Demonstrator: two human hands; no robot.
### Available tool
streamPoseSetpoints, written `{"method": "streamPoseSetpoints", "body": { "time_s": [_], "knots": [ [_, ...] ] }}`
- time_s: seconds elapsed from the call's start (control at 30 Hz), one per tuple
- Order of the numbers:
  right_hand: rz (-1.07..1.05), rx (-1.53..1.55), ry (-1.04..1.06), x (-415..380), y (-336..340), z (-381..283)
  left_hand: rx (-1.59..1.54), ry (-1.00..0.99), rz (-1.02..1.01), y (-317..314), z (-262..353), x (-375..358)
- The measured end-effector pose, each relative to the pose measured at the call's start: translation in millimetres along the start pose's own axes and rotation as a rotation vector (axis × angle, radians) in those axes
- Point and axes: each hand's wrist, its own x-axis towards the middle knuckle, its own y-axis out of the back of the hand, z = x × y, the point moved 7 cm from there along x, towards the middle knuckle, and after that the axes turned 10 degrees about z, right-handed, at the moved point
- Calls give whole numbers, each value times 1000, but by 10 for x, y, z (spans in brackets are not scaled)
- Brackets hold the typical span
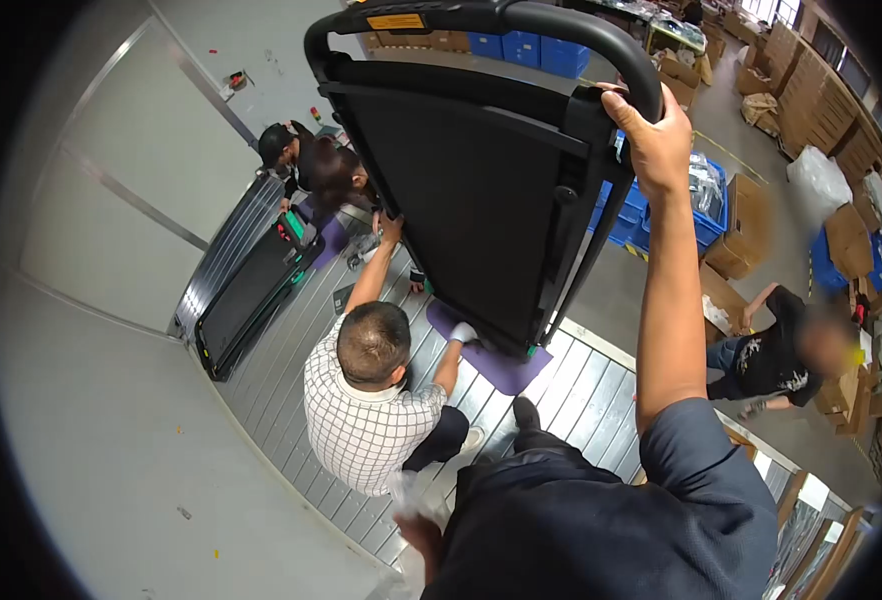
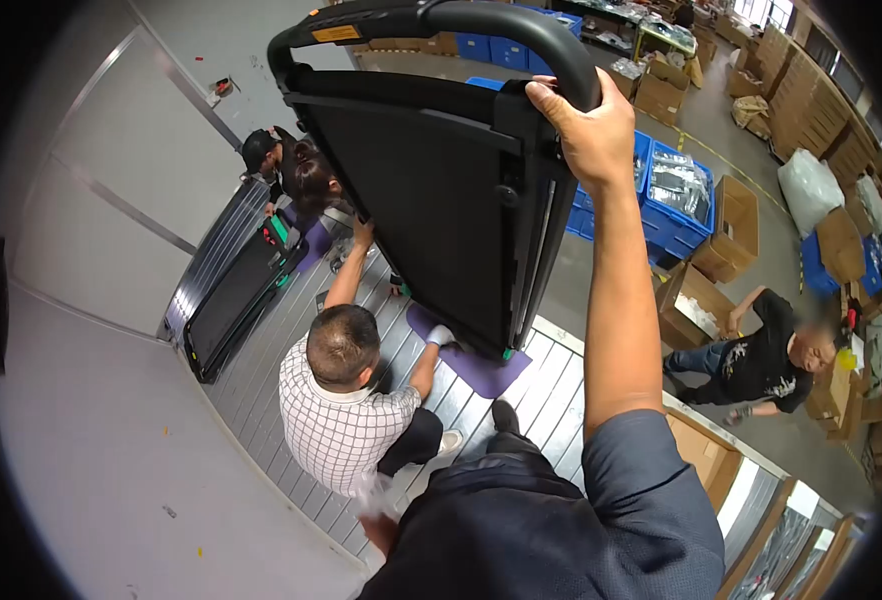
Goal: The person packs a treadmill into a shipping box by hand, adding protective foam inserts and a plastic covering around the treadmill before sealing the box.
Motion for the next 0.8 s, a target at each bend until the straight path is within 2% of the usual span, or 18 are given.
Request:
{"method": "streamPoseSetpoints", "body": {
  "time_s": [0.03,0.1,0.17,0.2,0.23,0.3,0.37,0.4,0.43,0.5,0.57,0.63,0.67,0.73,0.77,0.8],
  "knots": [
    [9,10,16,-18,12,12,-136,58,-103,273,758,261],
    [38,26,51,-79,55,12,-220,-169,-77,210,1103,667],
    [41,-31,67,-111,111,5,-218,-259,-181,118,1239,904],
    [39,-33,75,-115,130,23,-164,-314,-244,175,1427,915],
    [38,-32,87,-117,144,42,-44,-416,-305,-6,1335,919],
    [39,-32,90,-126,174,99,408,-500,-603,-294,1205,760],
    [57,-20,91,-159,207,70,213,-578,-600,-462,1049,596],
    [-6,-153,112,-206,185,1,214,-587,-614,-598,923,537],
    [15,-142,102,-203,211,-38,-131,-849,-613,-718,911,469],
    [38,-114,80,-205,187,-70,-432,-986,-447,-914,985,378],
    [65,-43,50,-200,177,4,-664,-437,-884,-1348,1079,385],
    [63,1,28,-188,164,59,-852,-87,-1335,-1125,1865,371],
    [65,-48,4,-196,171,68,-801,-193,-1256,-995,2260,413],
    [71,-129,-47,-206,177,83,-884,-526,-1051,-759,3107,439],
    [75,-168,-73,-210,182,96,-1008,-753,-910,-577,3578,422],
    [70,-160,-56,-211,183,86,-948,-780,-870,-315,4066,400]
  ]
}}
